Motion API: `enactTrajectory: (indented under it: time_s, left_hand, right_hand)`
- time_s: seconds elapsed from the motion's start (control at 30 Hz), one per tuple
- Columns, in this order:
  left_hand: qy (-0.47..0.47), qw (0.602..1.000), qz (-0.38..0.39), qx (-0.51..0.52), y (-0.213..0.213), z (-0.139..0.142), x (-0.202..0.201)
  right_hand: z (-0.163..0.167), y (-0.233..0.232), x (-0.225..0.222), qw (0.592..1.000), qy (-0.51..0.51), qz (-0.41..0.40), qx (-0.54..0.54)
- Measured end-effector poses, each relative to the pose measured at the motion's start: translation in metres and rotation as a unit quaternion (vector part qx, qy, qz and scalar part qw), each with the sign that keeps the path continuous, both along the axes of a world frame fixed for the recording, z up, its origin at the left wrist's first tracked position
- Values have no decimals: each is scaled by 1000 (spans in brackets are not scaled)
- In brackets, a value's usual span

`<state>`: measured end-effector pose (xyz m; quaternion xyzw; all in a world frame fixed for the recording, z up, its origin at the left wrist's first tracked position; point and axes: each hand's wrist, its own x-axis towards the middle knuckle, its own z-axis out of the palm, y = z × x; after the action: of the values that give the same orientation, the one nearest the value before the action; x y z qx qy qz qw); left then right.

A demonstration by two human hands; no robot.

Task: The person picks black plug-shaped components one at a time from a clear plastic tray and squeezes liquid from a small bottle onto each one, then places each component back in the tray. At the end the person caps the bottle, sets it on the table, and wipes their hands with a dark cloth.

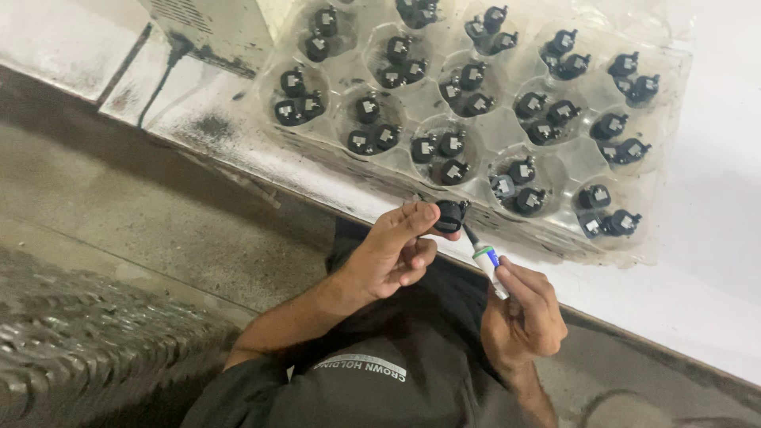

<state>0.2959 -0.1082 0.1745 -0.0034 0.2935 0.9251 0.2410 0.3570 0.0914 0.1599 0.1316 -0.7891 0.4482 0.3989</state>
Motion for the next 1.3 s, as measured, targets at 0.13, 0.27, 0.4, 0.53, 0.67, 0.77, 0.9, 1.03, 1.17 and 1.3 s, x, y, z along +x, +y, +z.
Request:
enactTrajectory:
  time_s: [0.13,0.27,0.4,0.53,0.67,0.77,0.9,1.03,1.17,1.3]
  left_hand:
    - [121,989,28,-77,-43,11,-39]
    - [207,904,122,-354,-99,22,-106]
    - [372,574,267,-679,-138,28,-180]
    - [361,382,299,-797,-154,14,-223]
    - [415,289,240,-828,-169,11,-244]
    - [398,293,207,-845,-166,19,-255]
    - [381,352,257,-816,-156,30,-268]
    - [360,399,269,-799,-155,39,-296]
    - [350,377,340,-788,-151,51,-331]
    - [248,423,330,-807,-140,56,-343]
  right_hand:
    - [-10,7,-3,996,-47,-16,-77]
    - [-14,11,-5,986,-33,-1,-164]
    - [-9,14,-8,983,-22,7,-182]
    - [-29,26,-5,987,-12,31,-156]
    - [-90,54,-9,981,-78,5,-179]
    - [-125,97,-66,936,-185,26,-298]
    - [-104,165,-111,722,-555,129,-393]
    - [-112,97,-57,938,-166,-14,-304]
    - [-80,69,-33,985,12,-135,111]
    - [-51,56,-39,998,-18,-65,-19]
